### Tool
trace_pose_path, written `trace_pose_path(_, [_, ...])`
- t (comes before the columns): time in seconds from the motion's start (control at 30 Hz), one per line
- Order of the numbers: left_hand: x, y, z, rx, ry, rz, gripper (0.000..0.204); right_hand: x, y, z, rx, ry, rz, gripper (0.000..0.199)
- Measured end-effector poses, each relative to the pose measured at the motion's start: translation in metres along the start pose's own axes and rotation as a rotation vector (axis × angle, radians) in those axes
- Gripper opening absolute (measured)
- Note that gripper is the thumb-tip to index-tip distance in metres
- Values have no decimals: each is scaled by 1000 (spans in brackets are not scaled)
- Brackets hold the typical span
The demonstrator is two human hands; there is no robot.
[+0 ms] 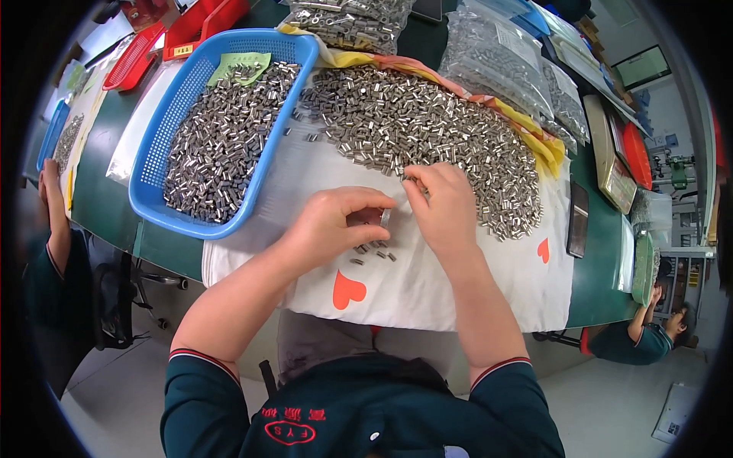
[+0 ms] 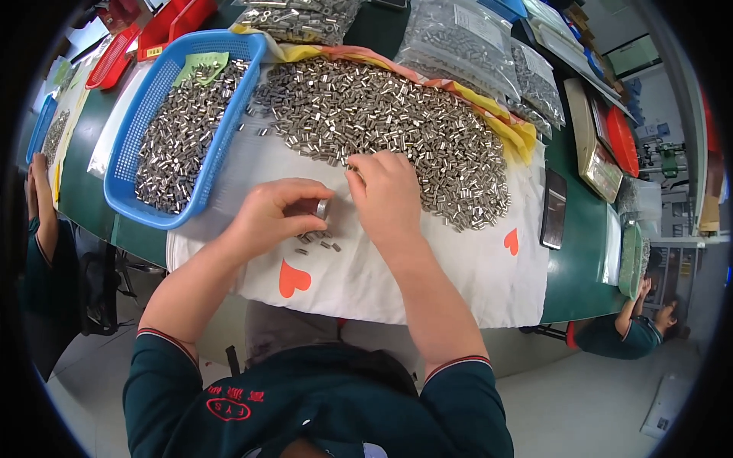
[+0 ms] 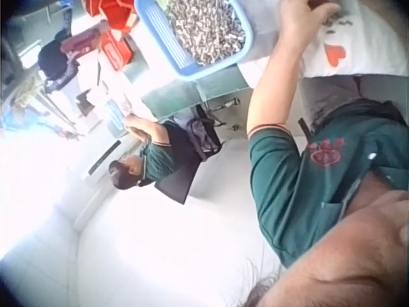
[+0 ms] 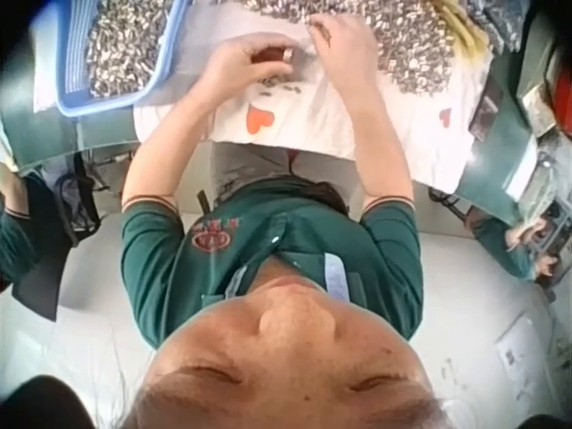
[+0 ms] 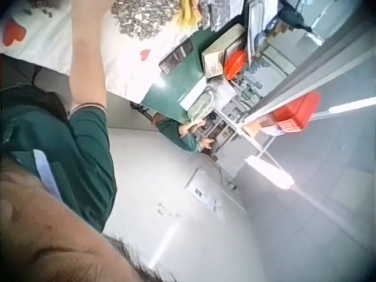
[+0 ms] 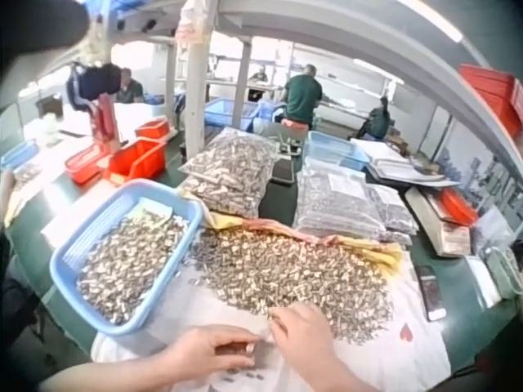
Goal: The worker is sorting small metal components on a workbench, picking them from a large pile and placing them into a small metal jig or container.
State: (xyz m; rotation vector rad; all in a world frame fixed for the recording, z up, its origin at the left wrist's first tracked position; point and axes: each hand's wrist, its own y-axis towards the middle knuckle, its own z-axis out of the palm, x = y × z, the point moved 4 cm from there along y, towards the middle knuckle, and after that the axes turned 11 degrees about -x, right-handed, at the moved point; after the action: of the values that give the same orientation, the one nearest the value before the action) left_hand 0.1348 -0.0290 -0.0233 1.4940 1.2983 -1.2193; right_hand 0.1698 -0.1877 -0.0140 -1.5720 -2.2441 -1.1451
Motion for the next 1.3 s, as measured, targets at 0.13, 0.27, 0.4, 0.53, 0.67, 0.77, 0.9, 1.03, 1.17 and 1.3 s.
trace_pose_path(0.13, [1, 0, -3, 4, 6, 2, 36, 6, 1, 9, -21, -181, -115, 13])
trace_pose_path(0.27, [4, 0, -3, -13, -30, 48, 36, 8, -6, 9, 47, -186, -91, 11])
trace_pose_path(0.4, [2, 0, -2, 37, -79, -49, 36, 7, -9, 3, 75, -138, -95, 10])
trace_pose_path(0.53, [9, 1, -2, 44, -68, -109, 36, 4, -8, 2, 84, -155, -52, 10])
trace_pose_path(0.67, [15, 3, -3, 23, -205, -191, 37, 10, -7, -6, 67, 24, 67, 7])
trace_pose_path(0.77, [15, 4, -5, -15, -272, -190, 37, 24, -7, -11, 242, 477, 345, 7])
trace_pose_path(0.9, [19, 3, -6, -33, -331, -187, 37, 25, -10, -6, 205, 497, 279, 8])
trace_pose_path(1.03, [19, 3, -3, -37, -290, -176, 37, 31, -10, -7, 85, 251, -71, 8])
trace_pose_path(1.17, [17, 2, -5, -93, -192, -119, 35, 33, -9, -7, 86, 225, -107, 8])
trace_pose_path(1.3, [17, 3, -3, -53, -209, -124, 35, 19, -8, -9, 252, 455, 157, 10])
